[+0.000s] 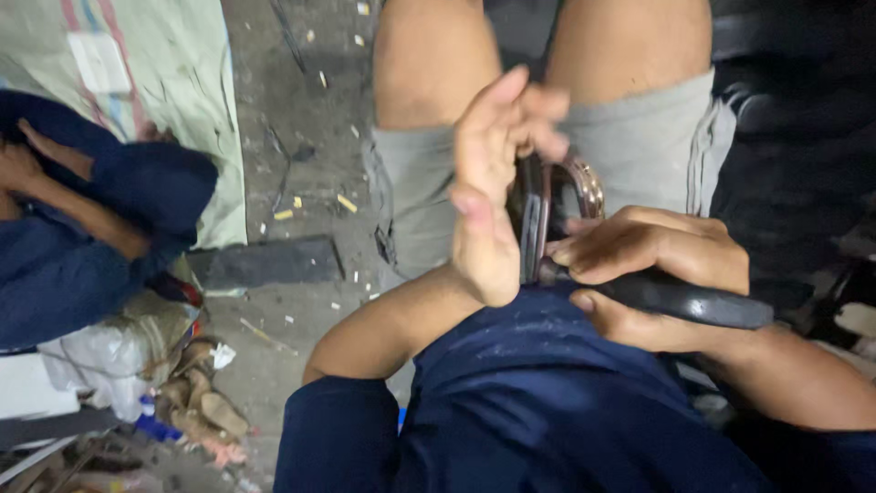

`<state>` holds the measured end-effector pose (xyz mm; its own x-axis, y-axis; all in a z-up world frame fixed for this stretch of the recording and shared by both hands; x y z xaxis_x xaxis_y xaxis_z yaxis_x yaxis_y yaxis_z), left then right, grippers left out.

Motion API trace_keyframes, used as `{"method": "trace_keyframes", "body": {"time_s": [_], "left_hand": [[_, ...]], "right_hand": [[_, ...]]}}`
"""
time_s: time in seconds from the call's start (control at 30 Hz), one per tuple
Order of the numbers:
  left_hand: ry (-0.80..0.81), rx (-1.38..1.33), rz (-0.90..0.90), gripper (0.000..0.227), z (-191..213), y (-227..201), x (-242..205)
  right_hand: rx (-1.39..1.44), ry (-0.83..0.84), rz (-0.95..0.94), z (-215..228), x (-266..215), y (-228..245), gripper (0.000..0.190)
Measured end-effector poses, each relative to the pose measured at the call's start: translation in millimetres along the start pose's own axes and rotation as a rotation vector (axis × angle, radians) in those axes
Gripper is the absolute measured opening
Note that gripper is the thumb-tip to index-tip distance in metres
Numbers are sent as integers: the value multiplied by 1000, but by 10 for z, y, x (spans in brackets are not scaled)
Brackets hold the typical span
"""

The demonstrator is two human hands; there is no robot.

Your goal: The person assembles brown sandals by attaching the upper strap to the sole using a handheld tool. They repeatedly press the strap into place, flip the sandal to inspect the attachment, and use a small heating device to secure the bond.

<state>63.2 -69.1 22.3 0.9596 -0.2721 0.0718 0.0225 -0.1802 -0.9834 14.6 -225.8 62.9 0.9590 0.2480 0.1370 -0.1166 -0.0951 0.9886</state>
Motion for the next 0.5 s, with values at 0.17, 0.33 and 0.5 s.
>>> {"method": "trace_keyframes", "body": {"time_s": [0.17, 0.33, 0.5], "left_hand": [[251, 319, 15, 112, -27, 54, -200], [325, 448, -43, 108, -122, 86, -254], [302, 348, 97, 98, -57, 99, -420]], "right_hand": [[-28, -175, -51, -87, -153, 27, 18], [40, -250, -192, -29, -306, -4, 18], [68, -240, -258, 10, -424, -148, 18]]}}
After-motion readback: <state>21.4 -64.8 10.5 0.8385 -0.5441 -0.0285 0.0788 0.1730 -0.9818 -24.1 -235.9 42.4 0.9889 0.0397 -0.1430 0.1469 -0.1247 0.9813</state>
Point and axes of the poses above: each hand's wrist, its own x-axis towards the middle knuckle, its own z-axis out of the back of the hand, y = z × x, the point moved 3 cm from there along x, towards the middle knuckle, and after that the axes turned 14 degrees about x, right-handed, at the moved point
